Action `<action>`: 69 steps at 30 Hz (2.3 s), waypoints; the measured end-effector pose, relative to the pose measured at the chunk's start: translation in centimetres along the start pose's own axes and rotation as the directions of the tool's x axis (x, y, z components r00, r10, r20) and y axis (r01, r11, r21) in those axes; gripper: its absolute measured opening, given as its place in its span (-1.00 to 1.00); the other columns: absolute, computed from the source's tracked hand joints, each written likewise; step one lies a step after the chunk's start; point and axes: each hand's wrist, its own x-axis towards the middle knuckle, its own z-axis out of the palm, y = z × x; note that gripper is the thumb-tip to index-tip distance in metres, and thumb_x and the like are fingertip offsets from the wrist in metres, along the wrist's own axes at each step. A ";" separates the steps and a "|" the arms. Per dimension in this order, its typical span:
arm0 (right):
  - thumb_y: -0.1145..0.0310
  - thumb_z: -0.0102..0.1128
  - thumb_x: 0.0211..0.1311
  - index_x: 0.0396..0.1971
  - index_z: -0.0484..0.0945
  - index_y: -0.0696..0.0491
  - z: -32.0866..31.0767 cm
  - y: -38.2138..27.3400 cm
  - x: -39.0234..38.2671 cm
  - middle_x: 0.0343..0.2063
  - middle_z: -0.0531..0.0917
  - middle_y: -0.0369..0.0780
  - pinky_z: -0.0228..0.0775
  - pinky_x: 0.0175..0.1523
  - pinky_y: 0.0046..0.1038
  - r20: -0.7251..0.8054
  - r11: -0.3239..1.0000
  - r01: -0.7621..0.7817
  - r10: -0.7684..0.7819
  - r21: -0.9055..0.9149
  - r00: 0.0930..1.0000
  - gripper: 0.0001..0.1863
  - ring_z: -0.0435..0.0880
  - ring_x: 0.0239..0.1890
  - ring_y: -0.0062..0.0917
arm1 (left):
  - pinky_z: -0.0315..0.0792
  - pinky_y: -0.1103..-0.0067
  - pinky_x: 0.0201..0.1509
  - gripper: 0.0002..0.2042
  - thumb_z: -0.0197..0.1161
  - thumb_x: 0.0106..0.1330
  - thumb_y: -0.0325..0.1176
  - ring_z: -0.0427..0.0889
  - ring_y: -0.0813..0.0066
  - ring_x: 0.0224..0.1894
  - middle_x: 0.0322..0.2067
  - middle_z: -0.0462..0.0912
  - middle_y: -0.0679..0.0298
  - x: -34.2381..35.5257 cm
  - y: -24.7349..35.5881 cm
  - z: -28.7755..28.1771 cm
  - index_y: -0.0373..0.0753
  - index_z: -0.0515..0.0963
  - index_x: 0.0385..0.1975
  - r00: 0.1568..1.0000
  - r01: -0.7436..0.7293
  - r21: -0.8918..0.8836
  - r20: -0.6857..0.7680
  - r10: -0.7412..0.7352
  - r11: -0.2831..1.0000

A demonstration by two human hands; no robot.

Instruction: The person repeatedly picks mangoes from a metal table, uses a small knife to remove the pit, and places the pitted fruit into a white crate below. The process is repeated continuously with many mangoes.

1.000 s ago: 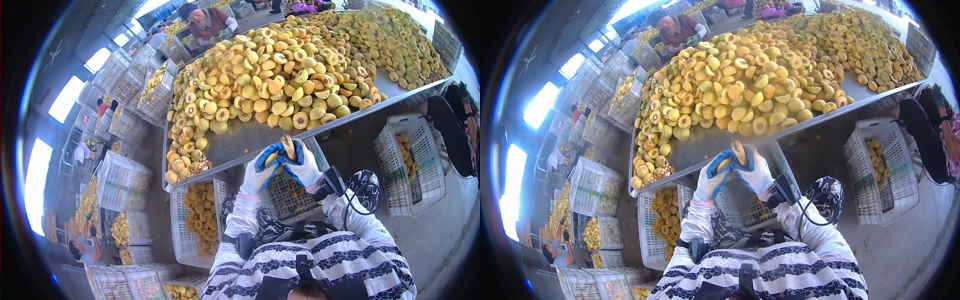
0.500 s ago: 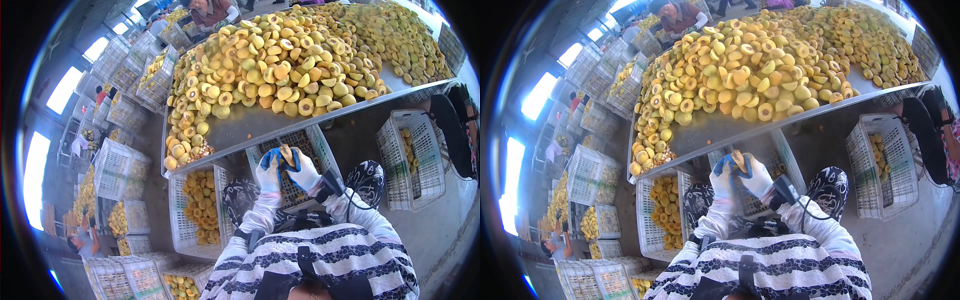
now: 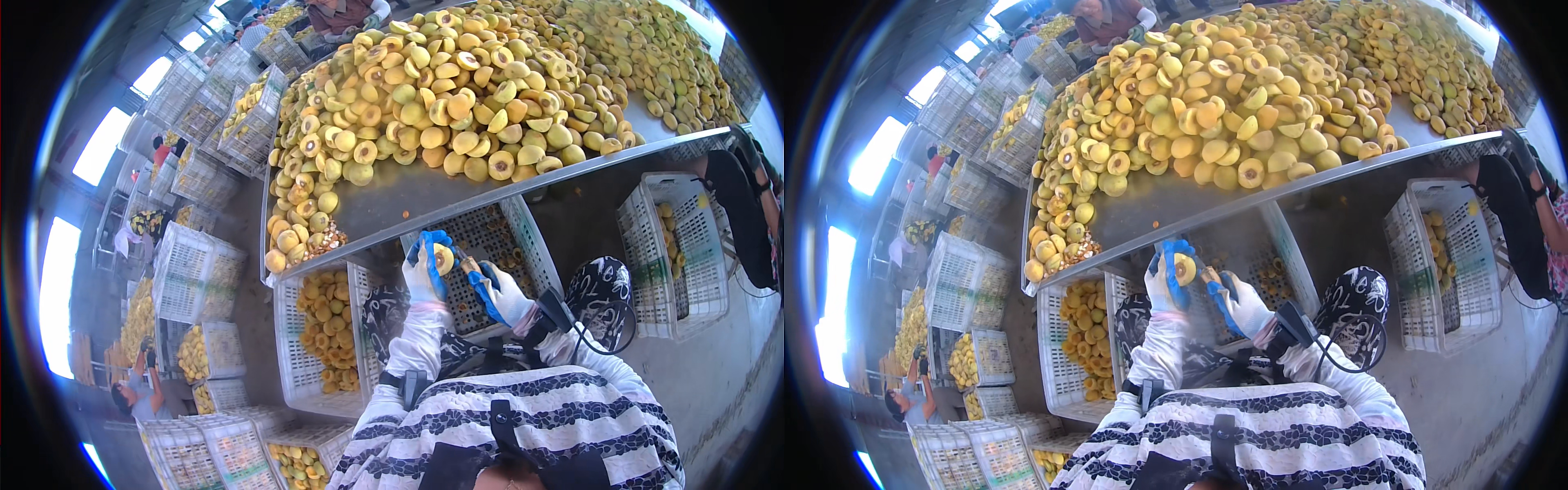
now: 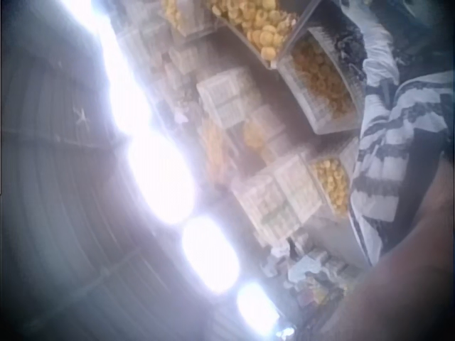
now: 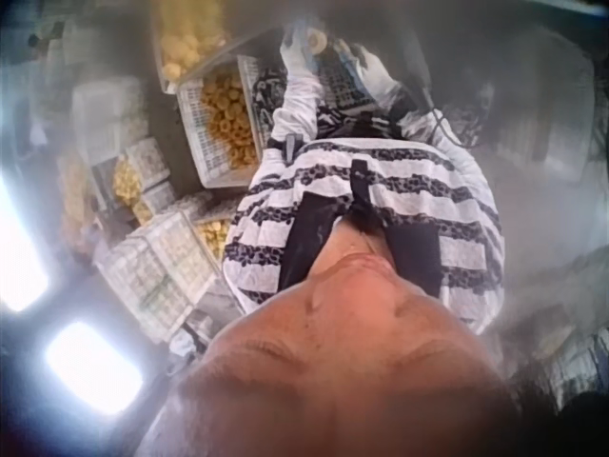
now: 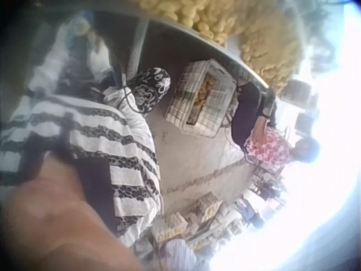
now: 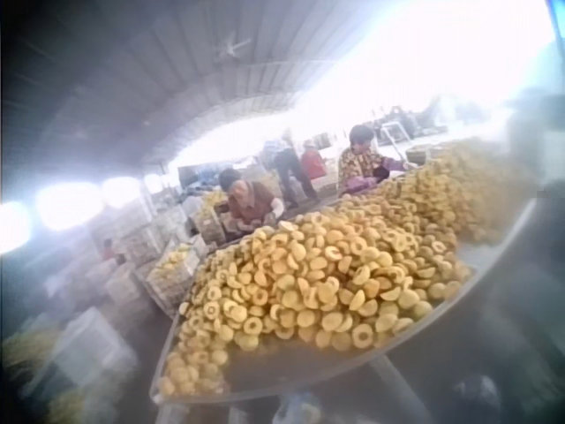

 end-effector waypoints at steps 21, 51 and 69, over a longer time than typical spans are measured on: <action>0.46 -0.03 0.29 -0.02 0.41 0.23 2.4 0.8 -0.5 -0.43 0.62 0.14 0.42 -0.32 -0.19 -0.008 0.763 0.033 -0.050 -0.646 0.999 -0.70 0.63 -0.36 0.03 | 0.45 0.65 -0.27 -0.74 0.15 0.44 -0.29 0.59 0.60 -0.39 -0.37 0.67 0.25 -1.6 -2.4 -0.1 -0.41 0.60 -0.21 0.977 -0.200 0.425 0.022 0.211 0.883; -0.11 0.02 0.38 -0.20 0.39 0.07 0.2 3.1 -1.5 -0.70 0.36 -0.33 0.03 -0.75 -0.72 0.752 0.137 -0.747 0.017 0.651 0.659 -0.53 0.23 -0.83 -0.74 | 0.55 0.50 -0.44 -0.58 0.14 0.39 0.01 0.62 0.35 -0.49 -0.47 0.63 0.14 -2.8 0.9 1.9 -0.33 0.56 -0.31 0.863 0.504 -0.006 0.044 -0.503 0.864; -0.16 0.16 0.27 -0.18 0.50 0.04 -3.0 7.5 2.8 -0.58 0.46 -0.37 0.22 -0.64 -0.60 0.090 0.274 -0.276 0.541 0.921 0.836 -0.49 0.31 -0.73 -0.66 | 0.42 0.33 0.15 -0.66 0.27 0.21 -0.34 0.56 0.06 0.05 -0.02 0.59 0.03 9.3 6.7 0.9 -0.26 0.57 -0.01 0.813 -0.537 0.841 0.497 0.302 0.062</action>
